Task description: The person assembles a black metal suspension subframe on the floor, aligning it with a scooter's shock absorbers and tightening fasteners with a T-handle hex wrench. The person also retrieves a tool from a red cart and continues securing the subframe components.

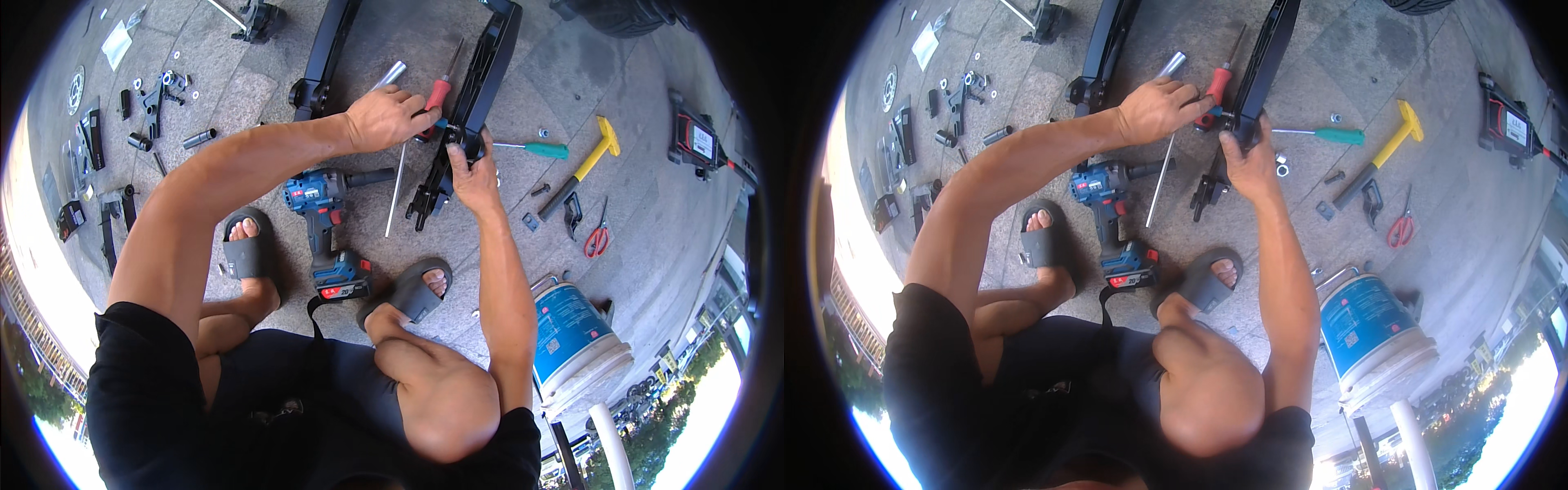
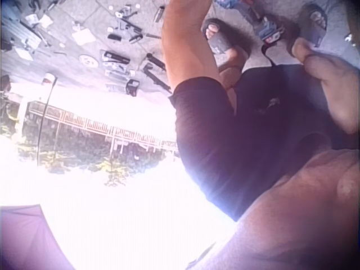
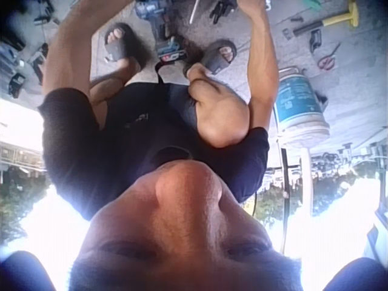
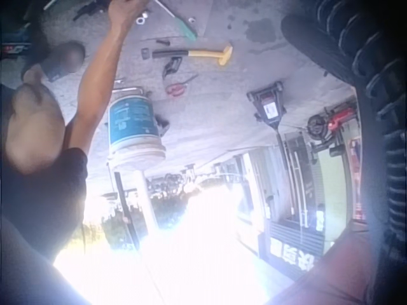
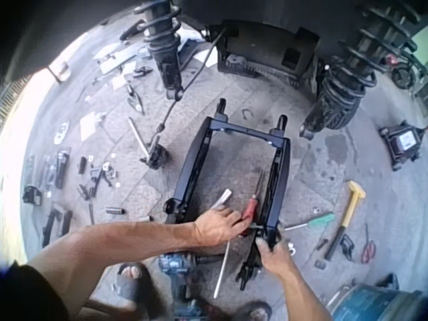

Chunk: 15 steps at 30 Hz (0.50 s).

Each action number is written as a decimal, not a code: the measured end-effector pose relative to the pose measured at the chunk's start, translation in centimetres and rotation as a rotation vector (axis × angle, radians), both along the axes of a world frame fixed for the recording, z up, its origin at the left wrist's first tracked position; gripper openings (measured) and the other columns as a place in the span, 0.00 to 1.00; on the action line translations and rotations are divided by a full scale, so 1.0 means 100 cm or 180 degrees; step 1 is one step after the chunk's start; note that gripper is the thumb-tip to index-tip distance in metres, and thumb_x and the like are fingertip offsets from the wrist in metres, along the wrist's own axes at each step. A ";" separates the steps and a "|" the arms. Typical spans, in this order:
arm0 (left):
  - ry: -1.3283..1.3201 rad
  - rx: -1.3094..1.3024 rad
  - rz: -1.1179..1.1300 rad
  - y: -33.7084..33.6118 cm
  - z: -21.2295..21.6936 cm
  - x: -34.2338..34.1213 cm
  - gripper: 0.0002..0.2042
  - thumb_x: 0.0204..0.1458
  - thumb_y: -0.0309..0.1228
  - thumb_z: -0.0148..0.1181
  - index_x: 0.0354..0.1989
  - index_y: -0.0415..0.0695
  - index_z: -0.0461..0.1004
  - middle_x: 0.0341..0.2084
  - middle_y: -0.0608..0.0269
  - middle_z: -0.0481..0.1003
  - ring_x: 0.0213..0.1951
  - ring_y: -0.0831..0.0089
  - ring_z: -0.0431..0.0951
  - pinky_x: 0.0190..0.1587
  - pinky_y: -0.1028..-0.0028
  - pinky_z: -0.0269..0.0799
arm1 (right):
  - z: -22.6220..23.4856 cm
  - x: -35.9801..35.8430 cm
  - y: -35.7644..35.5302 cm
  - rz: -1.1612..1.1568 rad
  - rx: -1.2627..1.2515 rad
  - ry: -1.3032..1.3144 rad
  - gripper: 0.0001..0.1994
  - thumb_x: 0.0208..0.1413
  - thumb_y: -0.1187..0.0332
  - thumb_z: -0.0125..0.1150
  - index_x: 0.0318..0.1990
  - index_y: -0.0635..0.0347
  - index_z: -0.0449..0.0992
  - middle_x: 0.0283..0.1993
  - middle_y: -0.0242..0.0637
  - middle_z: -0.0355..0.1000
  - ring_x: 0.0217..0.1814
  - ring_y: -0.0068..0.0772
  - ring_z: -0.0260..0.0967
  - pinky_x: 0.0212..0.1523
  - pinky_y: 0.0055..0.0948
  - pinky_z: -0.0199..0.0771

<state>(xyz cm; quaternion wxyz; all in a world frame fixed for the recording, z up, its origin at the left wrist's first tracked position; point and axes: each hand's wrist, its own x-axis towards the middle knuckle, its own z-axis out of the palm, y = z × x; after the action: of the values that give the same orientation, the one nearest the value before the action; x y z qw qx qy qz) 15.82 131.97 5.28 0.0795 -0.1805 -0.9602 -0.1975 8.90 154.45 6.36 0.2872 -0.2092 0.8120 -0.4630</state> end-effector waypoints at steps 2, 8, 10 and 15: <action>0.0185 -0.0189 0.0055 0.001 0.000 0.001 0.22 0.45 0.27 0.58 0.53 0.44 0.70 0.33 0.60 0.71 0.33 0.61 0.77 0.38 0.63 0.74 | -0.001 0.000 0.000 0.0012 0.0082 0.0023 0.42 0.55 0.48 0.63 0.65 0.70 0.52 0.54 0.49 0.68 0.56 0.39 0.67 0.56 0.32 0.67; -0.1202 0.0793 0.0445 -0.001 0.008 0.000 0.24 0.45 0.26 0.59 0.54 0.48 0.70 0.35 0.60 0.72 0.39 0.59 0.77 0.44 0.64 0.72 | 0.000 0.003 0.000 -0.0088 -0.0049 0.0144 0.36 0.58 0.46 0.58 0.64 0.62 0.56 0.49 0.42 0.71 0.50 0.33 0.68 0.54 0.32 0.67; -0.0718 0.0361 0.0477 0.005 0.007 0.003 0.25 0.44 0.25 0.60 0.55 0.49 0.69 0.36 0.59 0.72 0.40 0.57 0.78 0.44 0.63 0.73 | 0.001 0.003 0.000 -0.0105 -0.0027 -0.0018 0.36 0.57 0.47 0.59 0.64 0.63 0.56 0.50 0.42 0.71 0.51 0.33 0.68 0.54 0.31 0.67; -0.0948 0.1323 0.0813 0.003 0.002 0.013 0.23 0.48 0.25 0.60 0.55 0.48 0.69 0.38 0.56 0.75 0.43 0.57 0.78 0.46 0.65 0.73 | -0.004 -0.001 0.000 -0.0007 -0.0141 0.0186 0.36 0.57 0.48 0.60 0.63 0.64 0.57 0.50 0.41 0.71 0.52 0.32 0.67 0.55 0.31 0.66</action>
<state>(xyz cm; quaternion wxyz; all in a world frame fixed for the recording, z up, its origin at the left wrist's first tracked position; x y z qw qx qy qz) 17.12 132.26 5.53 -0.0028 -0.0069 -0.9152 -0.4028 8.77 154.49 5.97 0.2582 -0.2282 0.8098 -0.4749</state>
